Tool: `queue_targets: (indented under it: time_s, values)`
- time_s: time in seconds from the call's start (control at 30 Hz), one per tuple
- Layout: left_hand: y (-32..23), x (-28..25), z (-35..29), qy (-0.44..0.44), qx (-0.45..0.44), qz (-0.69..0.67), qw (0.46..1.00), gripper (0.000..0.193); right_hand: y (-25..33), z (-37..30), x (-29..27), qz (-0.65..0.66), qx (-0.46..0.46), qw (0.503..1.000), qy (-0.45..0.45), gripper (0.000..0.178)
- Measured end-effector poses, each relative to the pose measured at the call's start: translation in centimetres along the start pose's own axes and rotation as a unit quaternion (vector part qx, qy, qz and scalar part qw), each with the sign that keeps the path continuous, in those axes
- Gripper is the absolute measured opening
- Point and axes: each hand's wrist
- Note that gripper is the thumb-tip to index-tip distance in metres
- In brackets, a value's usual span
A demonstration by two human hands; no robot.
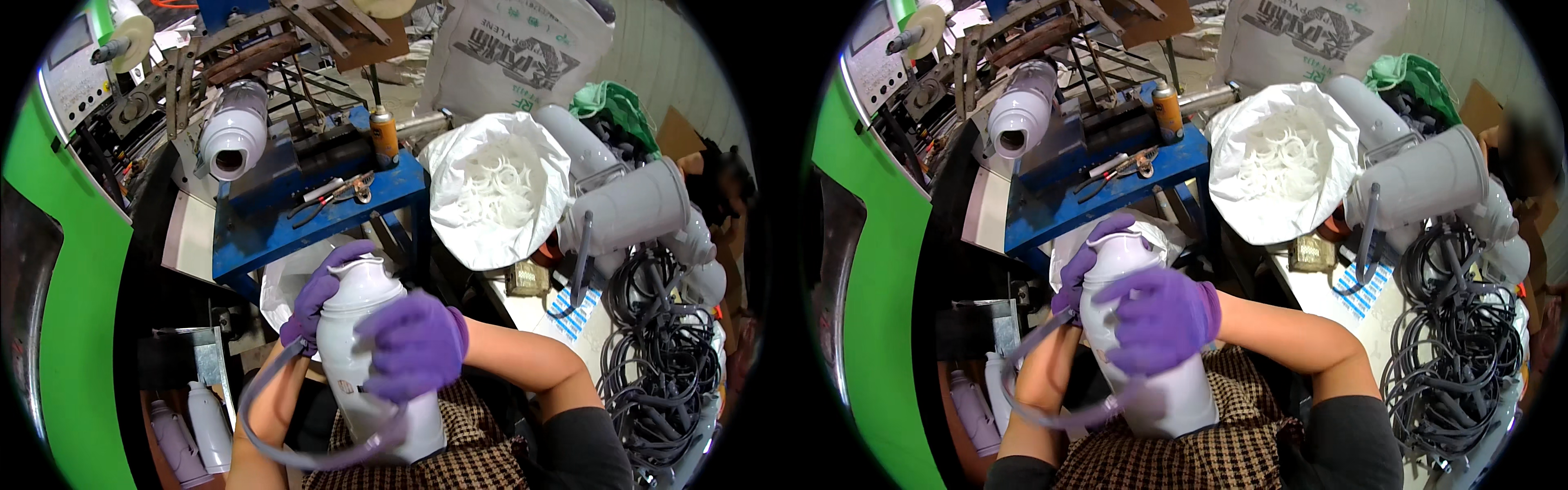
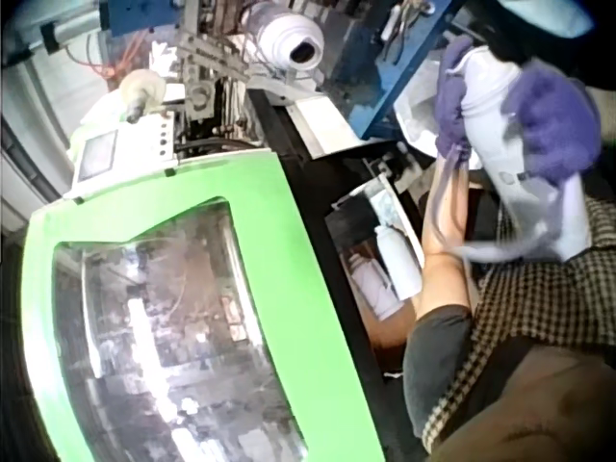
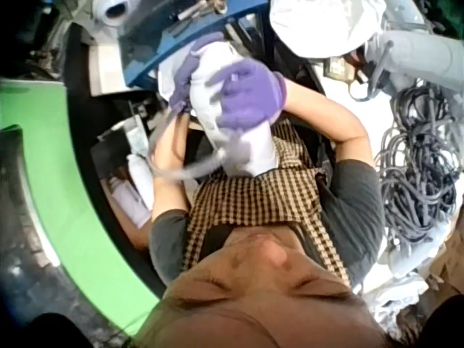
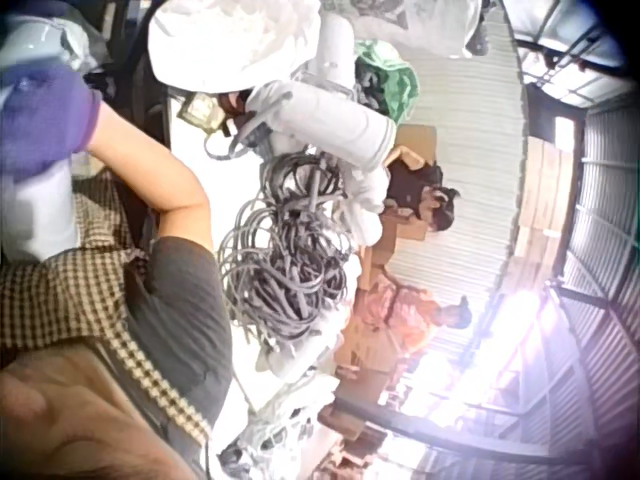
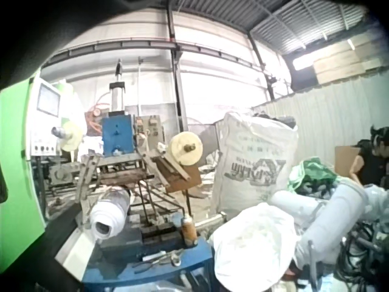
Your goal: The person repeatedly picks up white plastic containers, inserts a gray hose into the opening, and places the containers on a nearby table. The person also handles a roll of white tape and occasionally adjusts items on the workbench.
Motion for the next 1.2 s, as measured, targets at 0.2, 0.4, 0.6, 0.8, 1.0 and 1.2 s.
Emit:
queue_targets:
  time_s: [0.2,0.4,0.6,0.8,1.0,1.2]
  values:
    - [-0.4,0.8,-0.9,-0.103,0.023,0.009,0.994,0.059,-1.2,-4.8,3.5,0.167,0.650,0.574,-0.469,0.019]
    - [1.3,-1.0,1.0,-0.430,0.271,0.478,0.716,0.054,-2.9,-10.6,2.3,0.306,0.670,0.566,-0.370,0.029]
    - [-1.1,-3.5,0.0,-0.355,0.391,0.746,0.405,0.028,0.6,-12.4,2.0,0.387,0.587,0.612,-0.362,0.056]
    - [0.9,0.2,-0.9,-0.027,0.163,-0.111,0.980,0.089,1.2,-12.9,3.3,0.441,0.553,0.574,-0.413,0.067]
    - [-1.4,-1.8,-3.9,-0.060,0.056,0.053,0.995,0.027,0.8,-11.9,4.8,0.534,0.499,0.496,-0.470,0.087]
    - [-1.4,-0.8,-3.5,-0.150,0.122,0.082,0.978,0.023,0.4,-10.2,5.2,0.457,0.620,0.415,-0.484,0.095]
Point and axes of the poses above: each hand's wrist, its own z-axis towards the middle knuckle, its own x-axis out of the palm, y = z × x, and after that the axes turned 15 degrees about -x, right-handed
